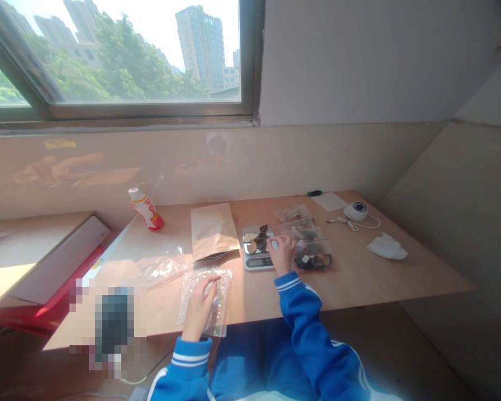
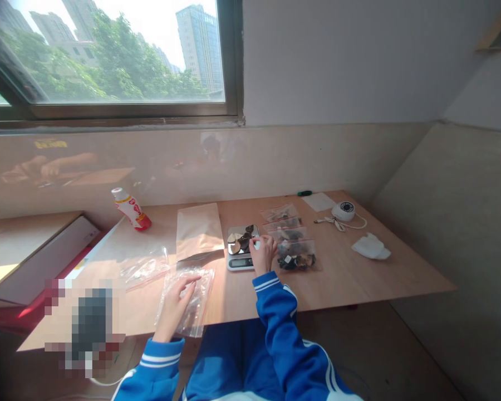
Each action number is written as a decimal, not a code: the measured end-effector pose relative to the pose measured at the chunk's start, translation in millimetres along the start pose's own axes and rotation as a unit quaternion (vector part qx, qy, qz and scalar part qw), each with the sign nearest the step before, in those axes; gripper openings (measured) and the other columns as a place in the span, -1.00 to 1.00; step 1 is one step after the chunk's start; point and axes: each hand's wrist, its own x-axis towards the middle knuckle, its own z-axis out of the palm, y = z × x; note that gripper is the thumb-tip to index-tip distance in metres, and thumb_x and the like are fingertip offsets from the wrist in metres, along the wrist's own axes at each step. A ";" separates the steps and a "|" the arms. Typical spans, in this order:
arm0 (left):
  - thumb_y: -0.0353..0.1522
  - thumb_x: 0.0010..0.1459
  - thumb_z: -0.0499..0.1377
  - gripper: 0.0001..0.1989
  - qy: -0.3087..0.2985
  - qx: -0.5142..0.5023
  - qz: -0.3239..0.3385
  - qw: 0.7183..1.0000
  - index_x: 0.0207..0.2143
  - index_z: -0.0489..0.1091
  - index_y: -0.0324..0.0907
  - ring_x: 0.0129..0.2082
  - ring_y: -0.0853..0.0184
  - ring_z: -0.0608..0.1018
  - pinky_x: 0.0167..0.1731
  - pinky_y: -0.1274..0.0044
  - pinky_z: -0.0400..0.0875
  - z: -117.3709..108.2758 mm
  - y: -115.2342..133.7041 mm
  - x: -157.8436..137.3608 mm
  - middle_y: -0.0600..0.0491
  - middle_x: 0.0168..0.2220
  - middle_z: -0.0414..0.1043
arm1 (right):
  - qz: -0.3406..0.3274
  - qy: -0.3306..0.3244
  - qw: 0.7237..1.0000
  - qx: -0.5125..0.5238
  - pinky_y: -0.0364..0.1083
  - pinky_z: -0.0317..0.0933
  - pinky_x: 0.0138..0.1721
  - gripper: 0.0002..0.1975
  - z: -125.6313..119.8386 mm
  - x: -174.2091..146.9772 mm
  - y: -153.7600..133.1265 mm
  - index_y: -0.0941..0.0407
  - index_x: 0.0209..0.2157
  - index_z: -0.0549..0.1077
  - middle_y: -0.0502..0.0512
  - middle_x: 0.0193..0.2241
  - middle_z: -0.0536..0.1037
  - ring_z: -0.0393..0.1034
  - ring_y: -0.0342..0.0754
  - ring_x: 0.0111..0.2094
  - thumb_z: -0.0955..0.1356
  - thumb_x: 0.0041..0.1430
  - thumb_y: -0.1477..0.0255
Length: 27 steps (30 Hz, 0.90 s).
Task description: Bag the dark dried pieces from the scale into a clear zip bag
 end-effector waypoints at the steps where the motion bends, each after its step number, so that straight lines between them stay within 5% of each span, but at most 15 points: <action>1: -0.26 0.11 0.07 -0.76 -0.002 -0.004 0.000 1.000 -0.26 0.48 -0.11 -0.10 0.20 0.51 -0.04 0.35 0.35 1.1 -0.3 0.0 -0.03 -0.18 0.51 | 0.001 -0.005 1.000 -0.007 0.11 0.03 -0.15 -0.74 0.3 0.2 0.2 0.12 -0.45 0.54 0.25 -0.22 0.39 0.17 0.15 -0.16 0.30 0.12 0.26; 5: -0.27 0.12 0.07 -0.76 -0.013 -0.016 0.003 1.000 -0.25 0.49 -0.12 -0.09 0.21 0.50 -0.01 0.35 0.32 5.3 -2.1 -0.2 -0.04 -0.17 0.52 | 0.006 -0.026 0.999 -0.044 0.13 0.02 -0.17 -0.71 5.8 -1.4 0.3 0.13 -0.50 0.52 0.29 -0.24 0.38 0.17 0.19 -0.17 0.33 0.08 0.20; 11: -0.27 0.11 0.09 -0.77 -0.009 -0.026 -0.002 1.000 -0.26 0.50 -0.12 -0.11 0.21 0.51 -0.02 0.33 0.34 5.1 -4.2 -0.5 -0.04 -0.18 0.52 | -0.004 0.024 1.000 -0.003 0.10 0.03 -0.17 -0.70 10.0 -4.1 -4.0 0.11 -0.53 0.52 0.25 -0.27 0.38 0.17 0.14 -0.19 0.32 0.10 0.21; 17: -0.27 0.12 0.08 -0.76 -0.014 -0.026 -0.016 0.999 -0.25 0.49 -0.12 -0.09 0.21 0.50 -0.03 0.34 0.35 4.0 -8.0 -0.6 -0.05 -0.18 0.51 | 0.054 0.012 0.996 0.065 0.13 0.06 -0.13 -0.70 -0.6 3.9 -7.5 0.11 -0.49 0.54 0.23 -0.26 0.43 0.22 0.15 -0.18 0.33 0.06 0.17; 27: -0.25 0.11 0.08 -0.75 -0.020 -0.039 -0.027 0.999 -0.23 0.49 -0.11 -0.07 0.21 0.50 -0.05 0.36 0.37 8.5 -15.1 -1.8 -0.05 -0.16 0.51 | 0.084 -0.020 0.974 0.207 -0.01 0.27 -0.32 -0.52 -15.9 8.1 47.6 0.22 -0.44 0.52 0.25 -0.43 0.56 0.41 0.05 -0.39 0.31 0.00 0.04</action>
